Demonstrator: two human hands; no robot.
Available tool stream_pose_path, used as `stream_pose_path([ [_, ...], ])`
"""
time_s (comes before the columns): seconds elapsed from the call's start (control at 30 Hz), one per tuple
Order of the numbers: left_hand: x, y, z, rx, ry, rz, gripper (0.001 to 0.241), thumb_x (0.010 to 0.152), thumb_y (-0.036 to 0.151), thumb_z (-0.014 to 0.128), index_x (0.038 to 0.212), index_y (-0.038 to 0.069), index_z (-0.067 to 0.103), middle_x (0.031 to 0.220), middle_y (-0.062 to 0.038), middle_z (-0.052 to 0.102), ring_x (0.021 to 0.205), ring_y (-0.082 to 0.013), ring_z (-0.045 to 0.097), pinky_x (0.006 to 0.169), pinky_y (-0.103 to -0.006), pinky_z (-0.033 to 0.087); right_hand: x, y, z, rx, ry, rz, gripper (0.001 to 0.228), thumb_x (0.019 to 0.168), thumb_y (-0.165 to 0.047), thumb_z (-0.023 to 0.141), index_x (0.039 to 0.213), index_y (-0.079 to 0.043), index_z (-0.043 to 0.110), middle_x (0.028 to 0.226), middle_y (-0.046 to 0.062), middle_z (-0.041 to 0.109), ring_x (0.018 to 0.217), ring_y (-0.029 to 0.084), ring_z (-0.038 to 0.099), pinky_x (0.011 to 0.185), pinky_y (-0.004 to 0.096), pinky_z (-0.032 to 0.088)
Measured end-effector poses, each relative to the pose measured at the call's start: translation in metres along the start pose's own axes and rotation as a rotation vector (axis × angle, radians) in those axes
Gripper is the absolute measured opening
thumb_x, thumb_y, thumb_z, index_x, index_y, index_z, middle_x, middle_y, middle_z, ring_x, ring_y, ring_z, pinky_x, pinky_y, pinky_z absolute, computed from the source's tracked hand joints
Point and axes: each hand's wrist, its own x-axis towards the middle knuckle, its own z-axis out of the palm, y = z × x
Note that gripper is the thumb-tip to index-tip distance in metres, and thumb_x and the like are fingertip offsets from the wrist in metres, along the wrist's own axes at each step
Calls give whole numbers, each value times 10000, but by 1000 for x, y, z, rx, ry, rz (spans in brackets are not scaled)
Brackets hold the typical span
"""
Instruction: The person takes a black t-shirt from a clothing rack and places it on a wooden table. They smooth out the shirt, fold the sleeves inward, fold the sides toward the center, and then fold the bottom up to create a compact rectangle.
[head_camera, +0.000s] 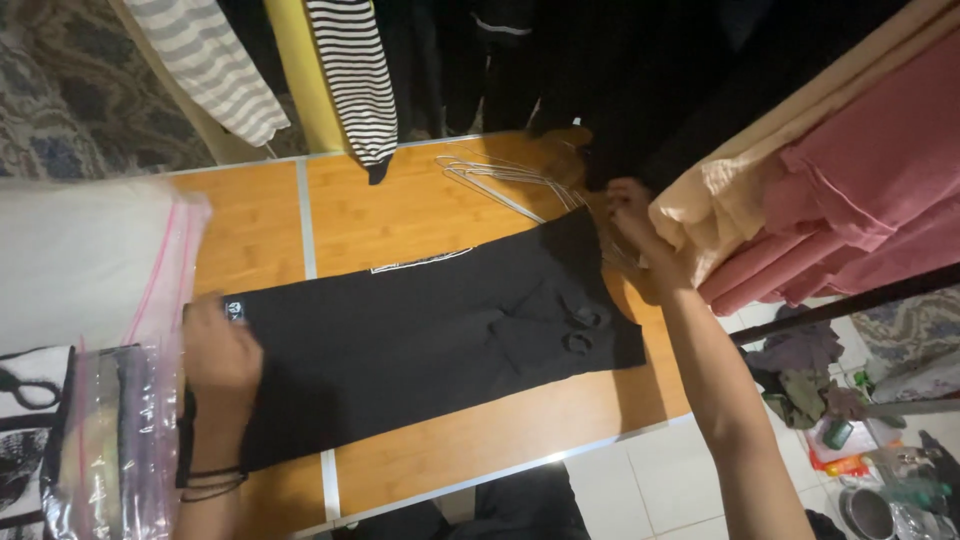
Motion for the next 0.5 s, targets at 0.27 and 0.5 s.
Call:
stream_pose_path([
  [0.27, -29, -9, 57, 27, -370, 356, 662, 961, 425, 577, 1502, 64, 450, 1584, -204, 384, 1490, -358, 333, 1194, -520, 269, -89, -110, 75, -626, 16, 52, 289, 965, -273, 694, 1103, -20, 709, 983, 206, 746, 915, 336, 716, 826, 430, 545],
  [0.5, -30, -31, 51, -2, -370, 375, 706, 975, 538, 485, 1553, 142, 400, 1634, -186, 328, 1510, -348, 293, 1201, -516, 232, -143, -151, 86, -876, 60, 59, 375, 997, -300, 624, 1118, 53, 668, 1038, 289, 709, 997, 470, 670, 874, 537, 510],
])
